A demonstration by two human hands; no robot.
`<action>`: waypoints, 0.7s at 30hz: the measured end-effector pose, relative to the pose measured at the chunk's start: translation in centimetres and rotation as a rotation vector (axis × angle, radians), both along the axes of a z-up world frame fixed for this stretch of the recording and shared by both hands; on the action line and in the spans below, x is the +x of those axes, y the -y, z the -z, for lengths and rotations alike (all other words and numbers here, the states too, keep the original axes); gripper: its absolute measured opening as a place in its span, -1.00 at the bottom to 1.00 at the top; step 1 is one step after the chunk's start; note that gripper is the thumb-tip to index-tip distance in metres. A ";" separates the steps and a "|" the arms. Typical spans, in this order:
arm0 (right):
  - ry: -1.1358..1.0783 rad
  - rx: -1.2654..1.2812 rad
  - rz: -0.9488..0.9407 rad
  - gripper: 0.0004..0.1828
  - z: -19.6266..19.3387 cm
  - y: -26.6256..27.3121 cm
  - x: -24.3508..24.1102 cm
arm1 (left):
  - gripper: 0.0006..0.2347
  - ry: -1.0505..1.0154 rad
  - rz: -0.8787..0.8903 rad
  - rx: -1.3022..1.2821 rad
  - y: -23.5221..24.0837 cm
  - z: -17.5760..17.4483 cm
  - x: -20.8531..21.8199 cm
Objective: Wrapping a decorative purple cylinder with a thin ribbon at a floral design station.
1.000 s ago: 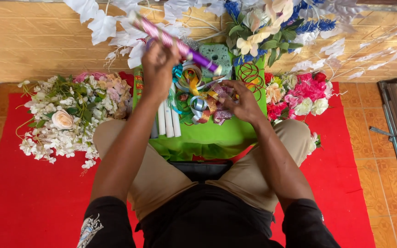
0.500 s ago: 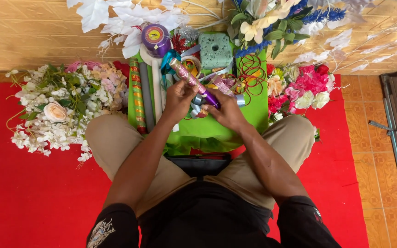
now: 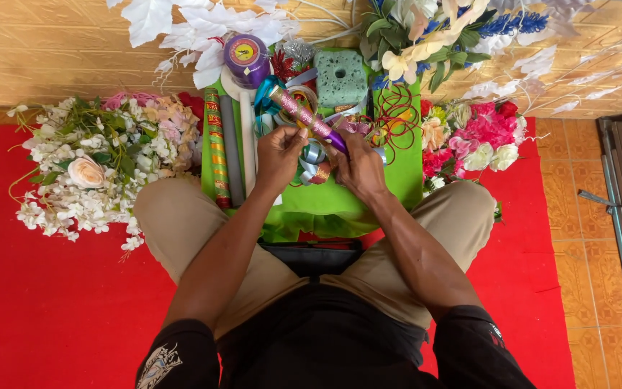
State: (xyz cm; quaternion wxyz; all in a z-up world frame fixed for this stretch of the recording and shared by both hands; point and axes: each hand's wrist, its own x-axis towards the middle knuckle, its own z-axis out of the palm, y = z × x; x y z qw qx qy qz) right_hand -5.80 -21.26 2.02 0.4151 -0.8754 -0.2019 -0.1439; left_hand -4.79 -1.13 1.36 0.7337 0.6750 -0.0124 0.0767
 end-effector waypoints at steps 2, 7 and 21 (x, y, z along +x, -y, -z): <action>0.019 -0.029 0.014 -0.72 -0.4 -0.1 0.0 | -0.88 -0.009 0.001 -0.003 0.1 0.0 -0.1; 0.130 -0.307 0.062 -0.72 -0.8 -0.5 0.2 | -0.86 -0.156 0.072 -0.221 0.6 0.7 0.1; -0.075 -0.066 -0.028 -0.70 -0.3 0.1 0.6 | -0.80 -0.167 0.037 -0.237 0.7 2.6 0.6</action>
